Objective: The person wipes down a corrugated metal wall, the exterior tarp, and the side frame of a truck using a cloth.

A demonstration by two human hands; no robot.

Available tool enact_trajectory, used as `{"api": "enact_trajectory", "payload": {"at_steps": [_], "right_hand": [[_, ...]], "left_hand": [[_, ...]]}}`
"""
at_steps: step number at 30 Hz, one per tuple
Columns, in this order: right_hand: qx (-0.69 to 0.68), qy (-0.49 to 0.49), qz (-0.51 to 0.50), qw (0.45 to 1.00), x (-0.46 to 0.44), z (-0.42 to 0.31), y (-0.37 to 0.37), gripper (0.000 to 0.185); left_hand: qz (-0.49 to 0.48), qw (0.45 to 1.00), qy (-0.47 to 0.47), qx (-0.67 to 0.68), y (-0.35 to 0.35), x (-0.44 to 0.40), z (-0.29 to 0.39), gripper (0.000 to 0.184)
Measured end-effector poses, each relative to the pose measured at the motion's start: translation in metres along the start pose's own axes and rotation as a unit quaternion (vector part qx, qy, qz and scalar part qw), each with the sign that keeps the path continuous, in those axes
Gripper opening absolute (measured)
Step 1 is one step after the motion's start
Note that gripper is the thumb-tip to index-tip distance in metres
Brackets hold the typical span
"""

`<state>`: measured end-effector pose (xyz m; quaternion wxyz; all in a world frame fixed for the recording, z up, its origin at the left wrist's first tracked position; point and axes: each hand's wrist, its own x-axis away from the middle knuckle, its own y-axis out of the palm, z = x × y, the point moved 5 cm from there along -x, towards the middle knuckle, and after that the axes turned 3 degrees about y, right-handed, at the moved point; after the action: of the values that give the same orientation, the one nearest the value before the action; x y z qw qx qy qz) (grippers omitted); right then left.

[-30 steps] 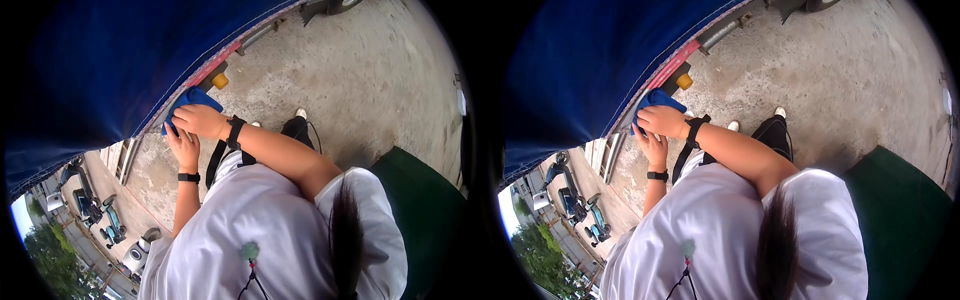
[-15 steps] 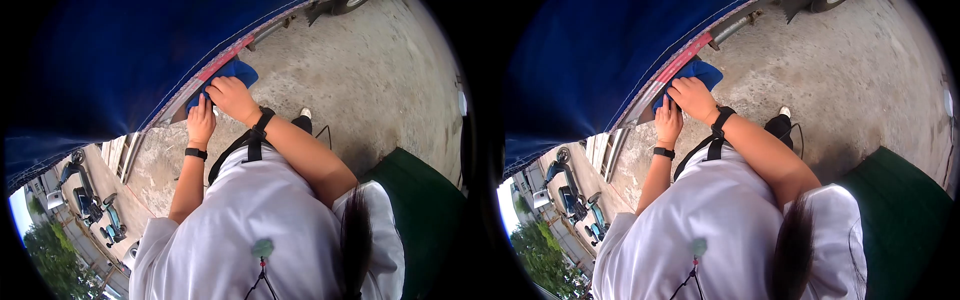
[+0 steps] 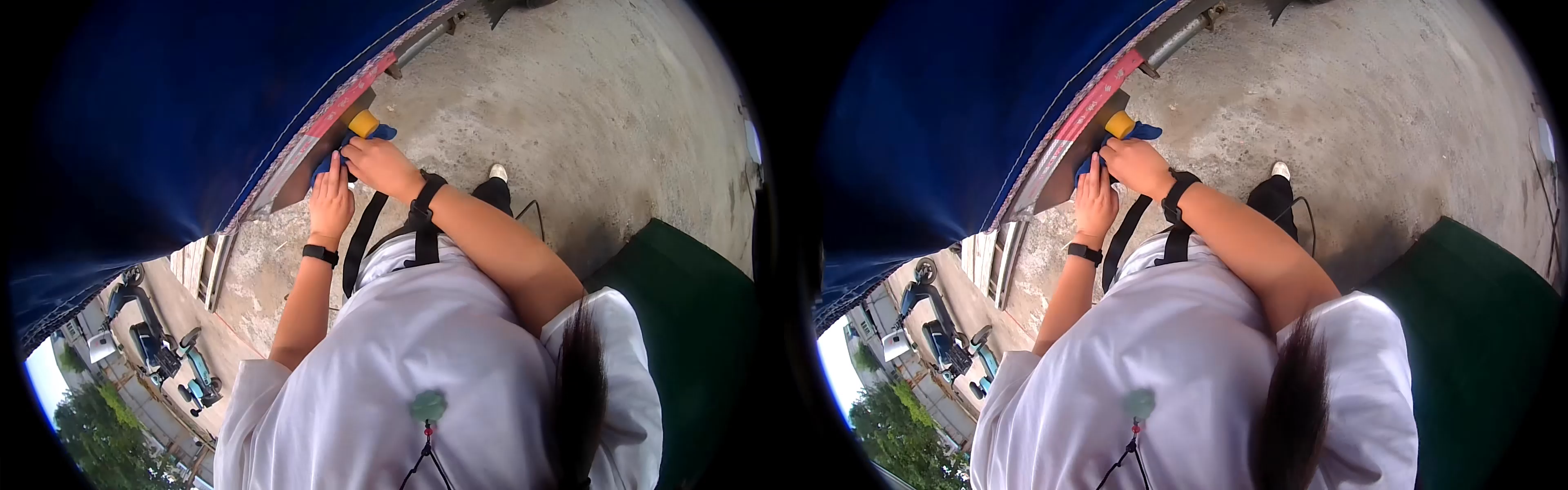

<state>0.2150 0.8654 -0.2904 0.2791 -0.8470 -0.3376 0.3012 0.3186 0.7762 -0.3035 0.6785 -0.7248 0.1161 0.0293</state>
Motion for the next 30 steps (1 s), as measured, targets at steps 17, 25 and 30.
{"api": "enact_trajectory", "payload": {"at_steps": [17, 25, 30], "right_hand": [[-0.342, 0.246, 0.197, 0.885, -0.007, 0.058, -0.035, 0.017], [-0.415, 0.391, 0.075, 0.818, -0.005, 0.054, -0.023, 0.022], [-0.190, 0.197, 0.206, 0.939, -0.008, 0.034, -0.065, 0.017]], "left_hand": [[0.168, 0.961, 0.010, 0.217, -0.003, -0.074, 0.027, 0.071], [0.144, 0.963, -0.015, 0.225, -0.009, -0.048, 0.014, 0.064], [0.166, 0.964, -0.038, 0.205, 0.004, -0.054, 0.023, 0.067]]}}
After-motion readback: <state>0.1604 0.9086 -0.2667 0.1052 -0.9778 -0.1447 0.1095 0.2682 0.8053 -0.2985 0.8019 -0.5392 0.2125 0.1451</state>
